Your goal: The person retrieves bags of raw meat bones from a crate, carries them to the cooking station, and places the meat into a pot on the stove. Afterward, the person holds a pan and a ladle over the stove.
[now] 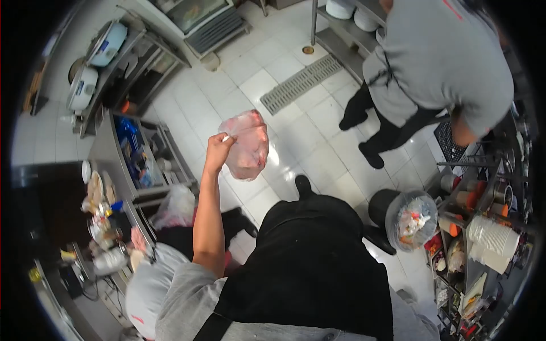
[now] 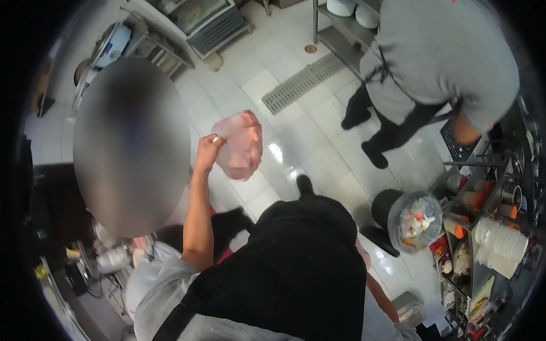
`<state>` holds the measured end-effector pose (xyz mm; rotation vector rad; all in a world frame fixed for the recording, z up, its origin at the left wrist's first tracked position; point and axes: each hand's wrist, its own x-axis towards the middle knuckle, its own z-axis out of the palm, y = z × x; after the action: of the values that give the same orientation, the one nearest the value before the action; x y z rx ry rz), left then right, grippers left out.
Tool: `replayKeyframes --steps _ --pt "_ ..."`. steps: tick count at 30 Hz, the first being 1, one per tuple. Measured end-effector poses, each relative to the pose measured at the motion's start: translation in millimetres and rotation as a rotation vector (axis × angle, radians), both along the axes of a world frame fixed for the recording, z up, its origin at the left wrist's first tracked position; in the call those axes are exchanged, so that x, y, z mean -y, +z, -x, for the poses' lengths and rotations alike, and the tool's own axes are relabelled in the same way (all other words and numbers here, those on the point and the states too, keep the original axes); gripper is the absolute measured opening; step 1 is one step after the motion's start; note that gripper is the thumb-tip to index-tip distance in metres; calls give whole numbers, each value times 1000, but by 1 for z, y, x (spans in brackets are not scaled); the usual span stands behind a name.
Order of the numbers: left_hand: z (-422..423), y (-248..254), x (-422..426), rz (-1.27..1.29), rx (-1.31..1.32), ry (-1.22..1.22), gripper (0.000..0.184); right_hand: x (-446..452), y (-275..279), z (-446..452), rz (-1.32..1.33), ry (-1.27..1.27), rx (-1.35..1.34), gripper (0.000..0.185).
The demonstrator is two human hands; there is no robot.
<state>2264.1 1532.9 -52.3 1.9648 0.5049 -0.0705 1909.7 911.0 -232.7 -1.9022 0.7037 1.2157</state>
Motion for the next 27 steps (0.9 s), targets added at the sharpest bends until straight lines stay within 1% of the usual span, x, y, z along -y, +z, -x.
replayKeyframes --steps 4,5,8,10,12,15,19,21,22,24,25,27 --pt "-124 13 -41 47 29 -48 27 -67 -5 -85 12 -88 4 37" --pt "-153 7 -54 76 52 -55 27 -85 -7 -110 12 -118 6 37" --pt "-241 6 -78 48 24 -130 29 -136 -18 -182 19 -222 10 37" --pt "-298 -4 -105 100 5 -150 28 -170 -21 -230 33 -304 8 37" --pt "-358 -4 -123 138 13 -163 29 -200 -26 -277 45 -383 16 38" --pt "-444 13 -140 180 37 -174 29 -244 -22 -330 47 -510 1 38" --pt "-557 41 -155 124 40 -170 29 -282 -36 -386 43 -631 -49 38" --pt "-613 50 -167 79 87 -160 29 -287 -68 -417 30 -612 -49 38" --pt "-639 57 -167 115 97 -155 30 -279 -110 -433 34 -374 99 36" --pt "-693 80 -173 166 106 -157 30 -303 -93 -520 -173 -651 -30 35" --pt "-720 92 -172 165 121 -168 30 -315 -87 -551 -142 -581 -18 34" --pt "-779 103 -183 183 134 -157 31 -335 -79 -620 -7 -303 61 34"
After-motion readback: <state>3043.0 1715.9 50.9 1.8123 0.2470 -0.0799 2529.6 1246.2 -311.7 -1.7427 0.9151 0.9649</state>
